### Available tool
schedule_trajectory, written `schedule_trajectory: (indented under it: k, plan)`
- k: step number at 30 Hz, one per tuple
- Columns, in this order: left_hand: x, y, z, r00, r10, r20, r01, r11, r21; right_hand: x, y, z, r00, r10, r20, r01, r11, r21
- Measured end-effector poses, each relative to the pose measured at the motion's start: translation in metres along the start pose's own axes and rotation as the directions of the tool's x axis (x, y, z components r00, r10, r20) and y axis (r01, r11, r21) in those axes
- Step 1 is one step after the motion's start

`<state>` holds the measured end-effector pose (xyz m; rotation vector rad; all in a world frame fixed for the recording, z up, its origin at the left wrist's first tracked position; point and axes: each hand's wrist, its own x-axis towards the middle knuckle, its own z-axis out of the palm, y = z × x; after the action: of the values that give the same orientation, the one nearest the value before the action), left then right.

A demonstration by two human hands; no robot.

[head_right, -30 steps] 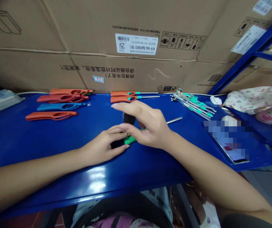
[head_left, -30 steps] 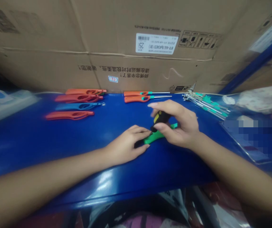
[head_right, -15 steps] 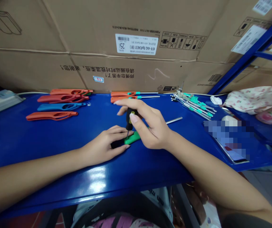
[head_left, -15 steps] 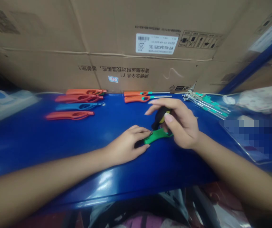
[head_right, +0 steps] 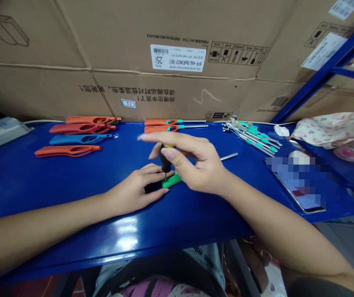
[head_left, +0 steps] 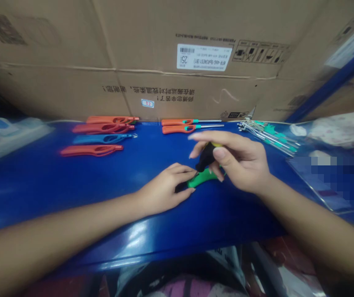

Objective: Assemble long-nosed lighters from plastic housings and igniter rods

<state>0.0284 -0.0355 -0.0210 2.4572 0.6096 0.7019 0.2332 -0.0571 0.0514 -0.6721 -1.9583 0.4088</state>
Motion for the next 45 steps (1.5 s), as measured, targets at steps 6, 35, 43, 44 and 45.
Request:
schedule_trajectory:
  k: [6,35,43,44,45]
  plan:
    - [0.001,0.000,-0.001,1.000,0.000,-0.002,0.000,1.000,-0.020,0.000,0.002,0.000,0.969,-0.203,-0.141,0.161,0.951,-0.266]
    - [0.001,0.002,-0.002,1.000,-0.006,0.007,0.005,1.000,0.011,0.001,-0.005,0.003,0.982,-0.182,0.041,0.187,0.969,-0.162]
    - [0.000,0.003,0.000,1.000,0.023,-0.008,-0.023,1.000,0.020,0.004,0.003,0.004,0.959,-0.266,-0.094,0.237,0.941,-0.240]
    - [0.000,0.003,0.000,1.000,0.020,-0.011,-0.020,1.000,0.021,0.004,0.003,0.003,0.966,-0.248,-0.076,0.225,0.946,-0.233]
    - [0.000,0.003,-0.001,1.000,0.014,-0.010,-0.014,1.000,0.021,0.003,0.003,0.003,0.977,-0.207,-0.043,0.194,0.960,-0.204]
